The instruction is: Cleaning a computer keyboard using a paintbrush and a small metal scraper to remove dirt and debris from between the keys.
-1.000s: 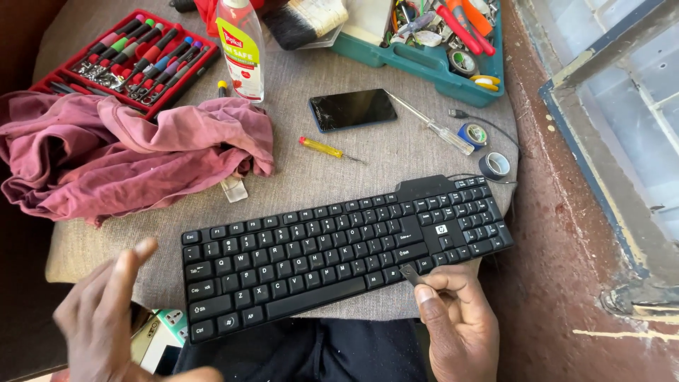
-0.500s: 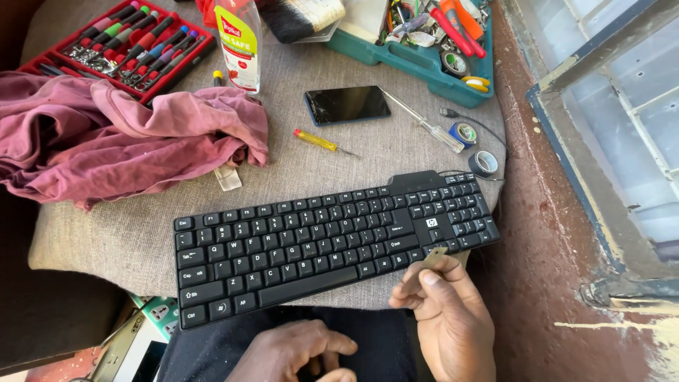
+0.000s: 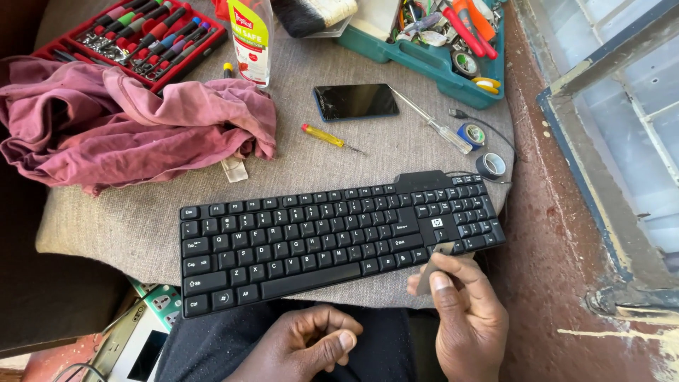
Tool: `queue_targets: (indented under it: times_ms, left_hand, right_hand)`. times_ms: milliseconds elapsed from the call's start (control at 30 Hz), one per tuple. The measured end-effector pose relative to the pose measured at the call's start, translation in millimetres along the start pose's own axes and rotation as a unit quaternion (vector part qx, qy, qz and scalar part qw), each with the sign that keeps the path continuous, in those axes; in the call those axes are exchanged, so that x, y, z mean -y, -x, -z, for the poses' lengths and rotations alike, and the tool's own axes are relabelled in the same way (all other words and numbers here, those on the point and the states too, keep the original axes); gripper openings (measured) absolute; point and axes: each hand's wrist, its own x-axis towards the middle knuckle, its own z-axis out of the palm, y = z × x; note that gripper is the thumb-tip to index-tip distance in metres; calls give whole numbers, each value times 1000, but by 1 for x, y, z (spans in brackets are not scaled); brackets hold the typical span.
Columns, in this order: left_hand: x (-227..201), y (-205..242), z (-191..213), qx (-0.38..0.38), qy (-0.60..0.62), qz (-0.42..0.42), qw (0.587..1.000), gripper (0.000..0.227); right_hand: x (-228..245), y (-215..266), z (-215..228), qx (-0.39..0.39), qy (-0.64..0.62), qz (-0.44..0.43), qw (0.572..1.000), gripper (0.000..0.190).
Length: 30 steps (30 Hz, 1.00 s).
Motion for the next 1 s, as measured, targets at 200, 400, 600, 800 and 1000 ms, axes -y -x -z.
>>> queue_targets:
  times_ms: [200,400,600,800,1000]
  left_hand:
    - [18,-13,1,-59,63,21,996,33]
    - [21,-17,4,-78,41,-13,996,40]
    - [24,-16,7,-104,33,0,994,44]
    - [20,-13,9,-97,7,-15,995,41]
    - [28,-13,11,-70,-4,-45,997,31]
  right_hand:
    - [4,-4,12,62,50,-2,997,41]
    - [17,-23,18,78,241,132,958,23]
    - [24,-7,-3,81,194,-70,975,31]
    - [11,3,-14,62,154,-144,976,42]
    - [8,-3,-7,63,99,-64,991,20]
